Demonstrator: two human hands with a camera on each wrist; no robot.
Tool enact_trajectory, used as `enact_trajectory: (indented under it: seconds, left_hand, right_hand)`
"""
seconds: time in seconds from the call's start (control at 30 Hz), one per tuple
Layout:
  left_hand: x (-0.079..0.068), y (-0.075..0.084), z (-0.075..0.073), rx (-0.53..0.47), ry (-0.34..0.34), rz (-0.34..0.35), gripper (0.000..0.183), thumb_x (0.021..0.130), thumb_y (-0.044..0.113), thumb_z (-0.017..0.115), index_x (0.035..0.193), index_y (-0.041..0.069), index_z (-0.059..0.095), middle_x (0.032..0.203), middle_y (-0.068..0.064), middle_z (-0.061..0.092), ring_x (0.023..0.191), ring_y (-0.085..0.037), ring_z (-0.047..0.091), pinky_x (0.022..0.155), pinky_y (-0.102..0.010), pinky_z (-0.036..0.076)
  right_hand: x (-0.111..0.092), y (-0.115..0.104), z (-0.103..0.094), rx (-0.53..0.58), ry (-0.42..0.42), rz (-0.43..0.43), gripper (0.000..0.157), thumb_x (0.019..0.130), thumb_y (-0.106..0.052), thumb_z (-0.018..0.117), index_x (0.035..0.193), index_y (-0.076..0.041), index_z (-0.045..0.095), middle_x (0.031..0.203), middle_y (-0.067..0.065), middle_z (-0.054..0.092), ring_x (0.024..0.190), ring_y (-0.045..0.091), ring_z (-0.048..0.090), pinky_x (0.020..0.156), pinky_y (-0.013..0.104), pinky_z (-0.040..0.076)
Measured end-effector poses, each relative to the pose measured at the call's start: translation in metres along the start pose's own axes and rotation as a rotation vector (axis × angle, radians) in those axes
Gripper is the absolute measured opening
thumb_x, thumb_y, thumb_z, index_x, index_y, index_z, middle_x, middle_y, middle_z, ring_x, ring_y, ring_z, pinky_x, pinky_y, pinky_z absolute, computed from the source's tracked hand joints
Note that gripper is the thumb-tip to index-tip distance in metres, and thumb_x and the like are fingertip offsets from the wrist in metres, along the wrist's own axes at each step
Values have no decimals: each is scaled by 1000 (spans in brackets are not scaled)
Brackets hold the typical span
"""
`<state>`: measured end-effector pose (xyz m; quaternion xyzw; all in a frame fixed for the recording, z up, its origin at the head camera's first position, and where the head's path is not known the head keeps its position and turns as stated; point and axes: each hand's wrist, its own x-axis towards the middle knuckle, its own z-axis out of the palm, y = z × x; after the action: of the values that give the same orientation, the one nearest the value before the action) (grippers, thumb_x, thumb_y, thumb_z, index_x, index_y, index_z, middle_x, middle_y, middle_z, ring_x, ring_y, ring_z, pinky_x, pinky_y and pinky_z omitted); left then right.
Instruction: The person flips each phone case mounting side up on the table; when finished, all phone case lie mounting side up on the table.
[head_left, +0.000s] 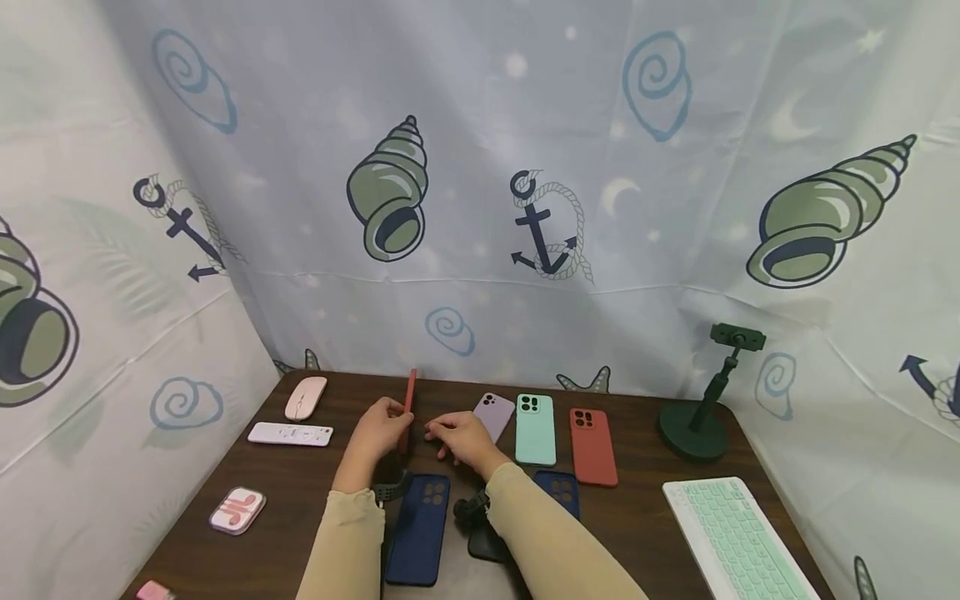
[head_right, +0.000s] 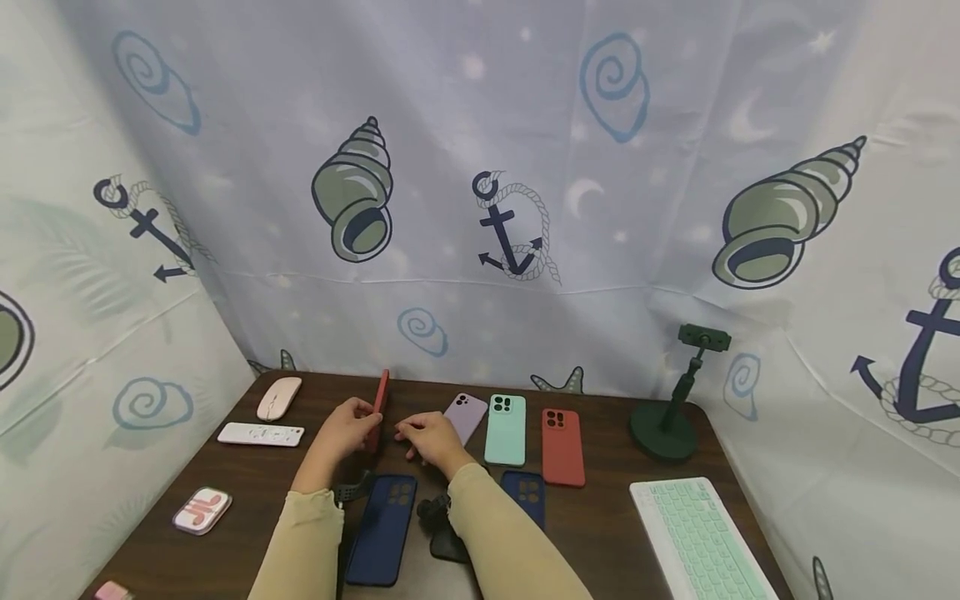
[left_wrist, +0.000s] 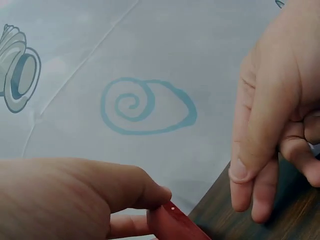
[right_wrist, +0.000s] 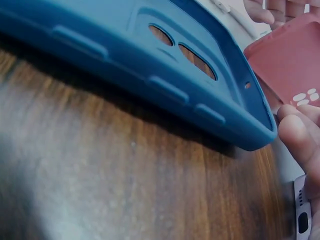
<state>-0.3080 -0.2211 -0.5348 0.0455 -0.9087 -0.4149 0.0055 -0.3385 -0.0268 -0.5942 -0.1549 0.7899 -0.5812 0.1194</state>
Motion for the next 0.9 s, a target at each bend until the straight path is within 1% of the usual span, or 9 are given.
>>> enact_trajectory:
  seconds: [0.1,0.17,0.3,0.4,0.53,0.67,0.77,0.9]
  left_hand:
    - [1,0,-2,-10,12,-13,37,97,29,62,121,0,60,105,-18,69,83,-26,67,69,-38,52]
    - [1,-2,-2,-13,21,-14,37,97,27,61,122,0,59,103,-18,69,80,-24,66,67,-35,51]
    - [4,-5,-1,-8,62,-11,36,96,25,60,124,3,56,105,-17,69,85,-24,66,69,-33,50]
    - [6,-6,-1,-15,76,4,38,98,22,59,129,2,50,106,-19,69,83,-25,67,67,-35,50]
    - [6,-9,3,-21,61,14,40,101,19,56,134,1,45,106,-22,70,74,-22,67,62,-34,52]
    - [5,-13,6,-4,55,-18,38,103,18,55,135,0,47,107,-22,70,71,-20,66,61,-33,51]
    - [5,-14,6,31,47,-34,36,103,16,54,134,-1,48,106,-21,69,71,-20,64,61,-33,49]
    - [5,-15,8,103,-3,-11,36,103,12,51,135,-5,47,100,-20,67,70,-22,62,61,-35,48]
  right_hand:
    - [0,-2,0,-6,-5,-8,27,101,-28,62,118,-13,76,104,2,79,66,20,72,45,28,47]
    - [-1,-2,0,-7,-11,-16,26,101,-25,63,118,-11,76,103,4,79,65,21,72,45,28,48]
    - [-2,-1,0,-10,-16,-30,24,101,-20,63,119,-10,75,103,6,79,65,23,72,44,28,49]
    - [-2,-2,-1,-11,-10,-37,24,101,-19,63,119,-10,75,104,7,79,67,26,72,45,29,49]
    - [-5,-2,-2,-21,1,-34,22,100,-18,63,118,-11,76,103,7,79,67,28,72,45,31,50]
    - [-5,0,-1,-30,-9,-17,22,100,-18,63,118,-14,76,103,5,79,67,26,72,46,32,51]
    - [-4,1,0,-36,-12,-19,22,100,-18,63,118,-15,76,100,5,79,66,22,71,47,31,51]
    - [-3,1,1,-53,4,-28,22,100,-18,63,117,-15,76,97,7,77,64,20,70,46,30,51]
